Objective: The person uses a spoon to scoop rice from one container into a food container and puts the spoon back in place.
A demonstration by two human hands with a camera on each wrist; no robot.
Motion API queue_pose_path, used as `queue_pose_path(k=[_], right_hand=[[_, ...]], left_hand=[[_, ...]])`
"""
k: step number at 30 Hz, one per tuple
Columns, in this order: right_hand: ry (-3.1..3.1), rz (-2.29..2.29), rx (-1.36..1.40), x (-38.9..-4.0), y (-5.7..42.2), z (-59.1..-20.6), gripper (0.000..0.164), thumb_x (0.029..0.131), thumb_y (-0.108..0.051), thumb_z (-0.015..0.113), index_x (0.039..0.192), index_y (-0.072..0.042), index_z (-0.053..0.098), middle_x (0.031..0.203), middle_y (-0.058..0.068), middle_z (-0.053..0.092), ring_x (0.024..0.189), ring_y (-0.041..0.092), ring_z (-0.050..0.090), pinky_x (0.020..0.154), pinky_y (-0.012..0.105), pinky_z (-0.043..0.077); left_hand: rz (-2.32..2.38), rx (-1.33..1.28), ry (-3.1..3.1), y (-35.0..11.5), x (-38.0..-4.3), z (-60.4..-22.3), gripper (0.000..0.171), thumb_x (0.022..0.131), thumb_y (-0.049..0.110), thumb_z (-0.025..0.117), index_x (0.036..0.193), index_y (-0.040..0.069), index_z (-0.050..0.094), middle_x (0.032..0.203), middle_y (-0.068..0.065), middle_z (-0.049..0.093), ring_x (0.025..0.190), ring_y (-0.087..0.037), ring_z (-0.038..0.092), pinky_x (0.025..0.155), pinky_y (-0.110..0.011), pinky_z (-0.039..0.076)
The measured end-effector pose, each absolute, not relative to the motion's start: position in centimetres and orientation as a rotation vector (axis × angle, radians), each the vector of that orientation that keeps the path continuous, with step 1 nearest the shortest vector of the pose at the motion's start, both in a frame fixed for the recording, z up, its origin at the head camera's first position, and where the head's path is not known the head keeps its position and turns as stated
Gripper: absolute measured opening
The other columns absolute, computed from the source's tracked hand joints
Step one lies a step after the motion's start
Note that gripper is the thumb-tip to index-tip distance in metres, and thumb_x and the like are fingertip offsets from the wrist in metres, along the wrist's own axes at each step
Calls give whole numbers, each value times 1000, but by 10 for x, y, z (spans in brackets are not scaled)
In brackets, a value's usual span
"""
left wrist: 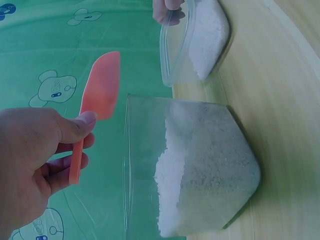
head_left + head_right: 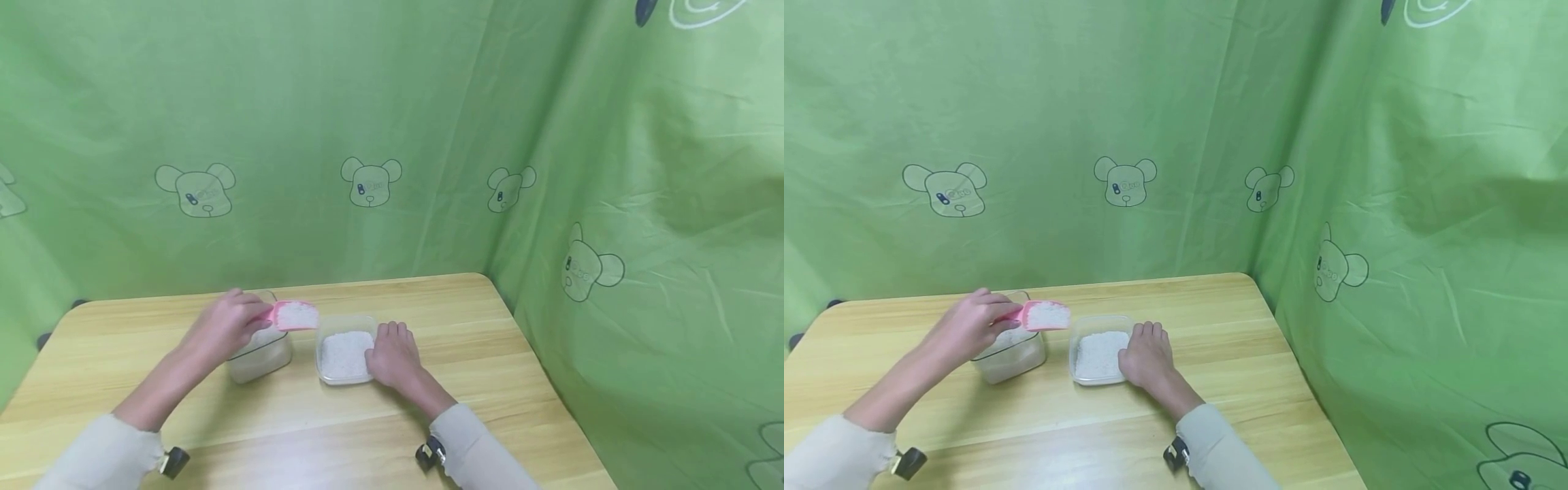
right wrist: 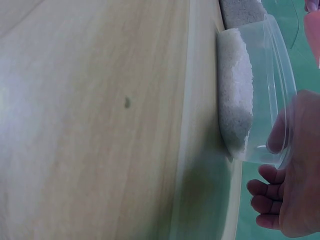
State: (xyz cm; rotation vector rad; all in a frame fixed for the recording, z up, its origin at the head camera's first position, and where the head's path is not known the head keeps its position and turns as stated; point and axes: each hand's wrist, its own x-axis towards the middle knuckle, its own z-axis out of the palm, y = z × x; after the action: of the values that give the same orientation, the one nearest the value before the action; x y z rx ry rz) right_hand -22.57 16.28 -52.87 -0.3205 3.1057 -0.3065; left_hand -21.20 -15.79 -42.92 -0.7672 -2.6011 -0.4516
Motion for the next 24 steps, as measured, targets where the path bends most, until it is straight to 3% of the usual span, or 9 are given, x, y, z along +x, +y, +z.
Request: queue_pose_path(k=[11,19,24], right_hand=[[3098,-317,-309,-225,162,-528,23,95,-26,47,101,-4,49,95,9,43,91,27,37,85,37,37],[3095,-310,-315,-226,163,-530,23,96,-26,46,102,-4,49,95,8,43,92,27,37,86,37,37],[3101,-301,-318,-227,163,-530,24,96,-27,46,102,-4,48,95,8,43,91,27,36,85,37,36]], left_hand=[[-359,-788,-2611,-149,-218,-426,21,82,6,84,103,5,80,97,-9,80,85,-25,65,74,-37,55],[-284,-825,-2607,-140,-221,-425,20,82,9,85,101,5,80,94,-9,80,78,-21,61,69,-31,46],[-240,-863,-2571,-134,-222,-423,17,81,9,86,98,6,81,90,-9,80,77,-22,63,69,-33,49]])
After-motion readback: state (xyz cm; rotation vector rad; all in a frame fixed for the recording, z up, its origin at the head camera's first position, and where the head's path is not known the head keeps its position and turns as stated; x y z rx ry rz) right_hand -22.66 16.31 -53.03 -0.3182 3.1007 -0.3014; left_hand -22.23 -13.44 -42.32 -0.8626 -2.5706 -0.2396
